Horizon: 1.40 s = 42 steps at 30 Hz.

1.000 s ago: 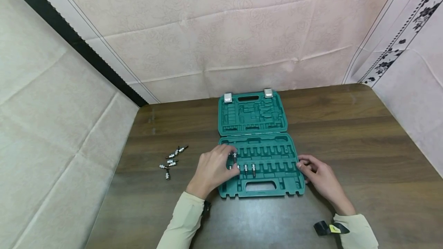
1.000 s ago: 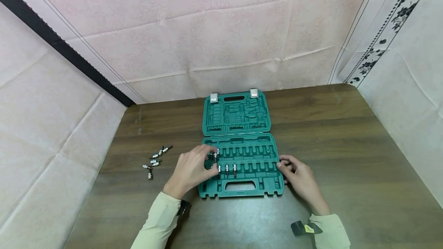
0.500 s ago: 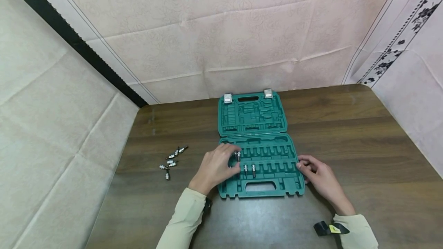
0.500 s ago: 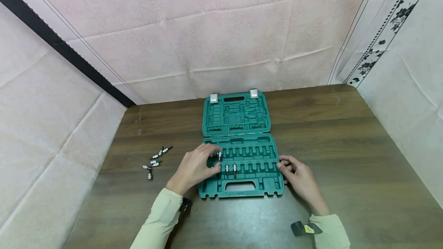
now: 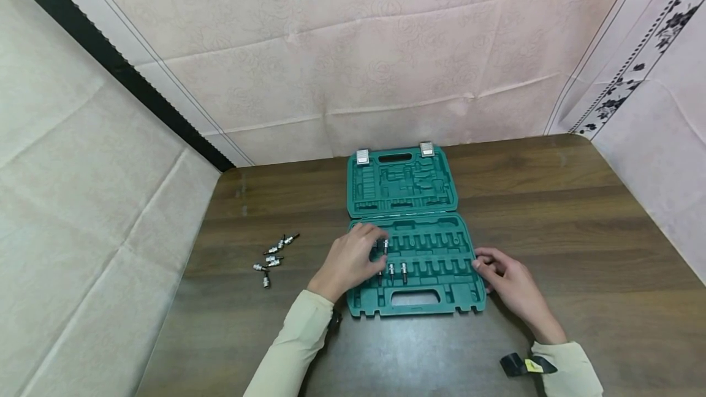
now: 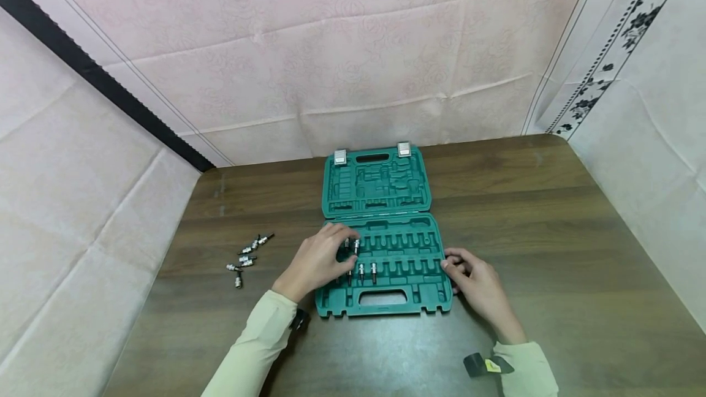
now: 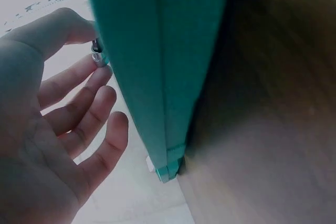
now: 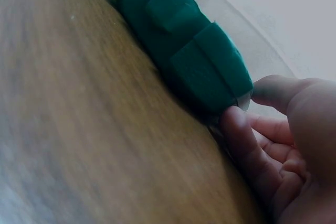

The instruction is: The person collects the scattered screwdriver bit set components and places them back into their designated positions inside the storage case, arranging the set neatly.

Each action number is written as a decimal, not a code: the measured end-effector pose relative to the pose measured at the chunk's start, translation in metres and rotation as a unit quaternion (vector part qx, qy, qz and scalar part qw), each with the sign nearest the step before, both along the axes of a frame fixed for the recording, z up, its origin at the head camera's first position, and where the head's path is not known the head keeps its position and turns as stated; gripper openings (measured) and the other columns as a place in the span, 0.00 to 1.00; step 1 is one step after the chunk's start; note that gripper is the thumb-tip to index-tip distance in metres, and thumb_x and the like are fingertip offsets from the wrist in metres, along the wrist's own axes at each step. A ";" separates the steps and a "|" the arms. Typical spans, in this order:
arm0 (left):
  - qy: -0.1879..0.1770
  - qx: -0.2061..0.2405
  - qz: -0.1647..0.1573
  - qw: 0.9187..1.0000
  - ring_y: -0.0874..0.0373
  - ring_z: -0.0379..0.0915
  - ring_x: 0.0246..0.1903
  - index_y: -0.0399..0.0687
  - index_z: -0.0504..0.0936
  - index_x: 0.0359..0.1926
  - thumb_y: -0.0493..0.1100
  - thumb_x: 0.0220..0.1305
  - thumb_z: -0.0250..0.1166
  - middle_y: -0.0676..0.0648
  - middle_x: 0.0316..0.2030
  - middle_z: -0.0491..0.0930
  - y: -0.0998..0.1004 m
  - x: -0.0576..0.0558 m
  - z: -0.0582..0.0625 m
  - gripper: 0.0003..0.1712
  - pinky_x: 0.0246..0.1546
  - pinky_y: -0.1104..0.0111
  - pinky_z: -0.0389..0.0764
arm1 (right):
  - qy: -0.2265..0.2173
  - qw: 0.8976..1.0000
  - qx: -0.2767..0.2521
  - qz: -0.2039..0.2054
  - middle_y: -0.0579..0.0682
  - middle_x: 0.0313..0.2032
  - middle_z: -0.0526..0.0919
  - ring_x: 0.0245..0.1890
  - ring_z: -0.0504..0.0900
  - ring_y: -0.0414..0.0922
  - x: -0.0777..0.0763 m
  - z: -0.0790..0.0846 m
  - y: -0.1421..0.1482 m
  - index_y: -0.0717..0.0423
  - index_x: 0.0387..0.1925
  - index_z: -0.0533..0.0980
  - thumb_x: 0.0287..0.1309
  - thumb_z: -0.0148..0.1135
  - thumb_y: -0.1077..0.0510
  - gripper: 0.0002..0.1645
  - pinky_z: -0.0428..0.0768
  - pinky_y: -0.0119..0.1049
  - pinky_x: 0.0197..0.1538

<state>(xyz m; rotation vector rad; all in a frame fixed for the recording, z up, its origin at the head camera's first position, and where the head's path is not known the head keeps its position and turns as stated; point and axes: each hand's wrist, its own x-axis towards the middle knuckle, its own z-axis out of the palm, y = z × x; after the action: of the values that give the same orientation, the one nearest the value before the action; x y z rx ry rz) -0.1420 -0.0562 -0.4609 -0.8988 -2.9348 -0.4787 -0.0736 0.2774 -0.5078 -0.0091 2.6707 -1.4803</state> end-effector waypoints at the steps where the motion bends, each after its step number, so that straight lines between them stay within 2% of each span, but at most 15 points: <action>1: -0.001 -0.002 -0.001 1.000 0.56 0.77 0.58 0.53 0.84 0.61 0.49 0.69 0.71 0.51 0.60 0.82 0.001 -0.001 0.000 0.22 0.45 0.60 0.87 | 0.000 1.000 0.000 0.000 0.57 0.45 0.84 0.33 0.81 0.39 0.000 0.000 0.000 0.64 0.65 0.76 0.80 0.58 0.49 0.26 0.84 0.34 0.34; 8: -0.006 -0.019 -0.004 1.000 0.54 0.77 0.59 0.53 0.84 0.62 0.50 0.69 0.71 0.50 0.61 0.82 0.010 -0.007 0.002 0.22 0.52 0.57 0.86 | -0.001 1.000 0.000 0.000 0.57 0.46 0.84 0.33 0.81 0.39 0.000 -0.001 0.000 0.64 0.65 0.76 0.79 0.58 0.49 0.26 0.84 0.34 0.34; 24: 0.012 -0.048 0.002 0.999 0.53 0.80 0.58 0.51 0.86 0.61 0.52 0.71 0.71 0.49 0.58 0.84 0.023 -0.008 0.000 0.22 0.46 0.59 0.87 | -0.010 1.000 -0.001 -0.004 0.57 0.47 0.83 0.34 0.81 0.40 -0.001 -0.001 0.000 0.63 0.67 0.75 0.79 0.58 0.48 0.27 0.84 0.34 0.35; 28: 0.003 -0.035 0.013 0.999 0.53 0.79 0.58 0.52 0.87 0.61 0.52 0.71 0.72 0.49 0.57 0.84 0.026 -0.006 -0.001 0.21 0.46 0.58 0.88 | -0.014 1.000 -0.002 -0.005 0.57 0.48 0.83 0.35 0.81 0.40 -0.001 -0.001 0.001 0.62 0.67 0.75 0.79 0.58 0.47 0.27 0.84 0.34 0.35; 36: -0.036 0.014 0.058 0.998 0.51 0.78 0.62 0.54 0.87 0.59 0.51 0.69 0.73 0.49 0.59 0.84 0.028 -0.002 -0.003 0.19 0.50 0.52 0.87 | -0.012 1.000 -0.005 -0.004 0.57 0.47 0.83 0.34 0.81 0.39 0.000 0.000 0.000 0.63 0.67 0.75 0.79 0.58 0.48 0.27 0.84 0.34 0.35; 42: -0.056 0.026 0.067 0.996 0.50 0.77 0.62 0.54 0.88 0.58 0.50 0.69 0.73 0.49 0.60 0.84 0.028 -0.003 -0.002 0.18 0.51 0.50 0.86 | -0.008 1.000 0.000 -0.004 0.56 0.47 0.83 0.34 0.80 0.39 -0.001 0.000 0.000 0.63 0.66 0.75 0.79 0.58 0.48 0.26 0.84 0.34 0.34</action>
<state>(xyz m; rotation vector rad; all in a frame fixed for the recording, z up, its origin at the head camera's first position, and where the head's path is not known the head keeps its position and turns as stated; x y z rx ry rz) -0.1446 -0.0283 -0.4624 -0.6858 -3.0395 -0.6137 -0.0741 0.2775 -0.5080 0.0119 2.6619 -1.4758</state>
